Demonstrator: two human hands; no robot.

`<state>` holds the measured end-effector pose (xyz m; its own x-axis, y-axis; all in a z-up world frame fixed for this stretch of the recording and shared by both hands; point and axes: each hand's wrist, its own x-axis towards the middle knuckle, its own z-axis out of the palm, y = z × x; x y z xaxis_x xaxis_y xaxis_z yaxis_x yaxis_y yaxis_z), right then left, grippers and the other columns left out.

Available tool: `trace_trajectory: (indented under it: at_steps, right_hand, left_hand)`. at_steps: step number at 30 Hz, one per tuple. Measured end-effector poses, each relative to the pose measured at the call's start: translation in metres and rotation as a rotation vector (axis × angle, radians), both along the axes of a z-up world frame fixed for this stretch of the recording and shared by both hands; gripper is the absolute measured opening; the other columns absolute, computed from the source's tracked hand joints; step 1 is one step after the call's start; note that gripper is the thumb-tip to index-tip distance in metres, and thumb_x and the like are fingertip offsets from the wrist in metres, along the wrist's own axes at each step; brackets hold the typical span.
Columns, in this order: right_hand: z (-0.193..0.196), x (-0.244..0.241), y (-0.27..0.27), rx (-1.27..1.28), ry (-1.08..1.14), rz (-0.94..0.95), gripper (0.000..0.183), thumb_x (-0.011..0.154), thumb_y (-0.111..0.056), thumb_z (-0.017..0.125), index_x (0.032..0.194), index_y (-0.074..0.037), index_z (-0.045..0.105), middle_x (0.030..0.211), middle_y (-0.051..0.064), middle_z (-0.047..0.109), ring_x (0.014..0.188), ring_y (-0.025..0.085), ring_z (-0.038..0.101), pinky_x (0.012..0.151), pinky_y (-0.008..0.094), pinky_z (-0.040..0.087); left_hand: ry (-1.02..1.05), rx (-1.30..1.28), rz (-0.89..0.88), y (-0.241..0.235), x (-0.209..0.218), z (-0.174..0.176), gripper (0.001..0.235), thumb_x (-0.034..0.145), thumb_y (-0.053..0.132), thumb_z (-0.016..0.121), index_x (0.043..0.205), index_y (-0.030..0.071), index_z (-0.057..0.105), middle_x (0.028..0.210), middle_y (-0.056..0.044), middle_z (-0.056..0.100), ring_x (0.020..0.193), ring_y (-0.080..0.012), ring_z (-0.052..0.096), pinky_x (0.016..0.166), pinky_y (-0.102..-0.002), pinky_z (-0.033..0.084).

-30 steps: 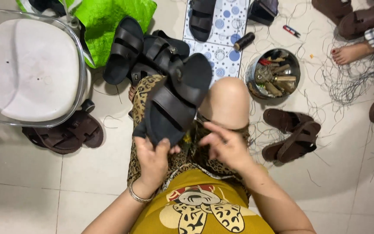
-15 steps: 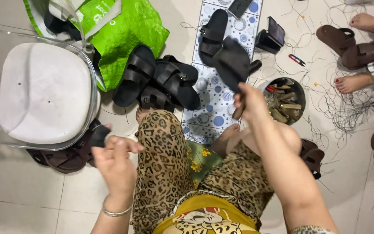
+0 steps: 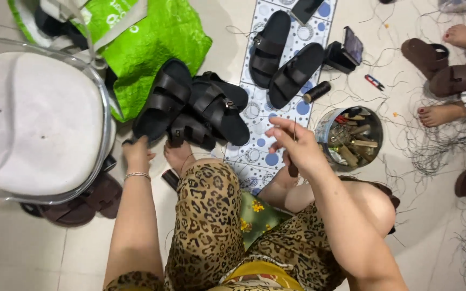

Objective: The person sits on the floor and sews a black sandal using a needle and thread. They pull the thread through the sole and upper, then use a knife to cut the thread. The person repeats this process on another sandal.

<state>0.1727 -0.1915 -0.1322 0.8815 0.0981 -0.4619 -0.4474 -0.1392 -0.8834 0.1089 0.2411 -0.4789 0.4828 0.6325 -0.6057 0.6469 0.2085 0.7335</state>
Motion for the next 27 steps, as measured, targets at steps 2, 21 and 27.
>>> trace_trajectory:
  at_steps: [2,21,27]
  right_hand:
    - [-0.001,-0.006,-0.008,-0.013,-0.004,-0.046,0.037,0.099,-0.016,0.063,0.132,0.002,0.062,0.105,0.022,0.072,0.065,0.025,0.072,0.033,0.022,0.044]
    - [-0.281,-0.004,0.028,0.028,0.499,-0.276,0.097,0.096,-0.048,0.071,0.161,-0.007,0.012,0.103,0.024,0.071,0.046,0.015,0.056,0.034,0.024,0.032]
    - [-0.158,-0.007,0.056,-0.143,0.397,-0.131,0.028,0.094,-0.027,0.066,0.102,0.000,0.064,0.062,0.007,0.051,0.044,0.016,0.041,0.041,0.031,0.032]
  left_hand:
    - [0.118,-0.113,0.121,0.010,-0.006,-0.025,0.075,0.089,0.037,0.075,0.137,-0.005,0.036,0.084,-0.010,0.053,0.063,-0.0180,0.064,0.054,-0.046,0.069]
    - [-0.298,0.200,0.472,0.033,-0.168,0.180,0.030,0.107,0.017,0.062,0.120,0.006,0.036,0.073,-0.003,0.055,0.052,-0.0173,0.063,0.052,-0.030,0.054]
    - [-0.454,0.105,0.757,0.026,-0.159,0.294,0.007,0.107,0.003,0.047,0.104,0.008,0.045,0.079,0.003,0.051,0.059,-0.0049,0.051,0.055,-0.021,0.052]
